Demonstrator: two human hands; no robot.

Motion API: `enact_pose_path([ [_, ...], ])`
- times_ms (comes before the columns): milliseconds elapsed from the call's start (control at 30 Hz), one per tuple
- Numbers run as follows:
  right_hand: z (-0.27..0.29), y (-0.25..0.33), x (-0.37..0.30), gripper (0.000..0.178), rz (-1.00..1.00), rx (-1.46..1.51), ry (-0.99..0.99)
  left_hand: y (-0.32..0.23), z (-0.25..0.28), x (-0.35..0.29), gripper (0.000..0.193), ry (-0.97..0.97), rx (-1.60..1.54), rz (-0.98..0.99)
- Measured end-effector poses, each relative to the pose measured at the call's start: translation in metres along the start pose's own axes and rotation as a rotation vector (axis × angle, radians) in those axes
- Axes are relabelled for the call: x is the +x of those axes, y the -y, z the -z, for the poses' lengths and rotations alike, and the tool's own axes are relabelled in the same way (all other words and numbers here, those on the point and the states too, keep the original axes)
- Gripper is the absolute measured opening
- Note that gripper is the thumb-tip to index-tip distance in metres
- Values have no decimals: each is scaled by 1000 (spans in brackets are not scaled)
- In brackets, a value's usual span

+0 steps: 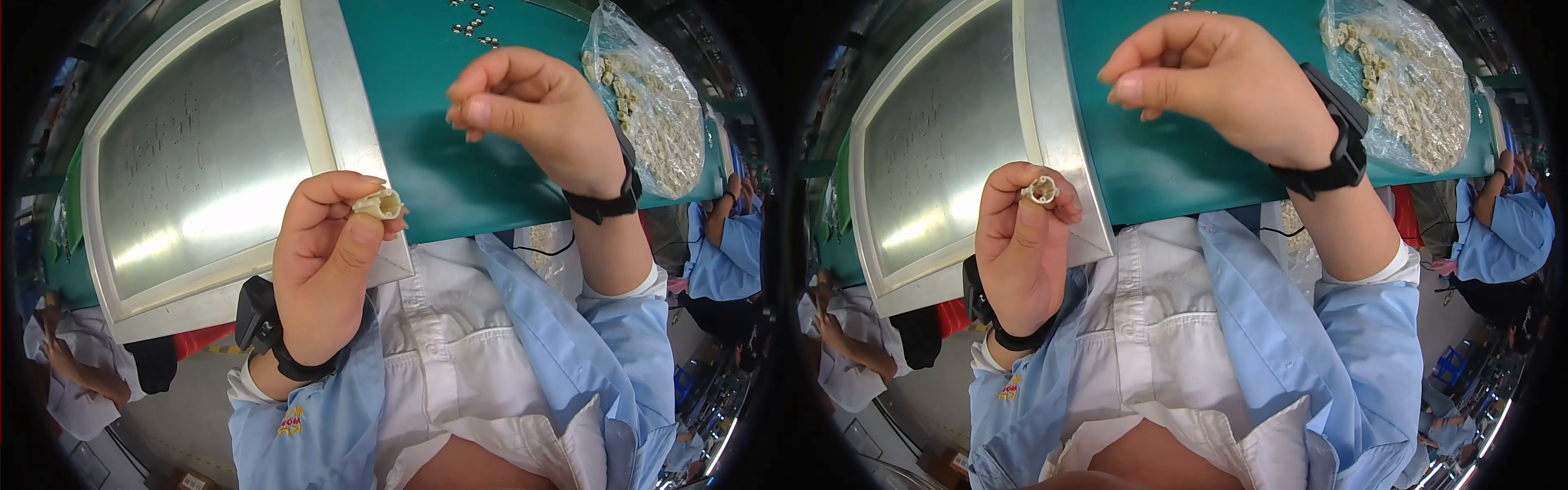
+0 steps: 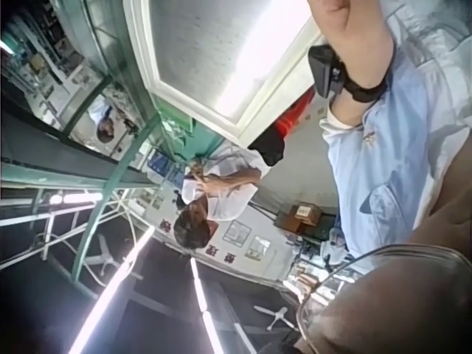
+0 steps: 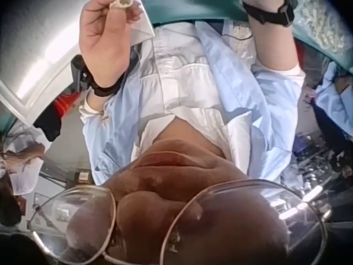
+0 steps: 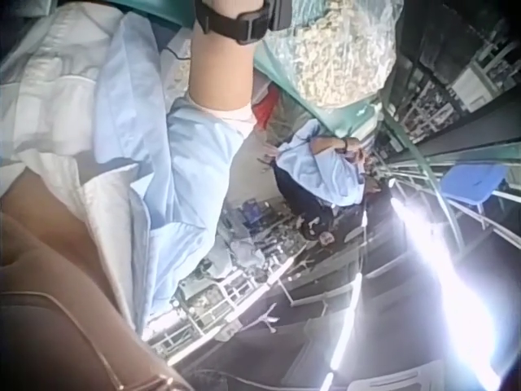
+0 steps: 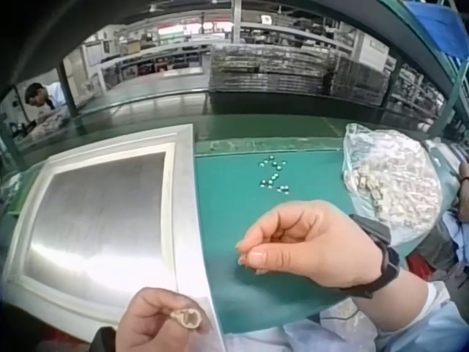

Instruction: The person picks up a plastic housing and a metal contact by hand, inserts the contact into the housing, and places the assembled component onto a metal frame.

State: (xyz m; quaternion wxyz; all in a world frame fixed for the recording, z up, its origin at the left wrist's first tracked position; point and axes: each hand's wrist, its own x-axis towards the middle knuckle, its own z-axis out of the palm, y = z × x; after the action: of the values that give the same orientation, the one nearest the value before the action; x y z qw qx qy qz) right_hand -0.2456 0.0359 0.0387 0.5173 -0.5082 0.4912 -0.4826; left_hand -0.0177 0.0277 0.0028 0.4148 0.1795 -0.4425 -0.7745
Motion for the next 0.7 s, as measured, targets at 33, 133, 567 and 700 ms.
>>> enact_pose_path([
  [33,-3,1,-4,11,-20,-15,-2,0,-1,2,25,-2,5,5],
  [133,-20,16,-6,11,-67,1,75,-3,-2,2,25,-12,-14,20],
  [567,-44,23,-4,10,-188,0,221,-3,-4,2,20,-44,9,6],
  [700,-45,21,-3,9,-233,-4,276,0,-2,-1,19,-41,38,-32],
])
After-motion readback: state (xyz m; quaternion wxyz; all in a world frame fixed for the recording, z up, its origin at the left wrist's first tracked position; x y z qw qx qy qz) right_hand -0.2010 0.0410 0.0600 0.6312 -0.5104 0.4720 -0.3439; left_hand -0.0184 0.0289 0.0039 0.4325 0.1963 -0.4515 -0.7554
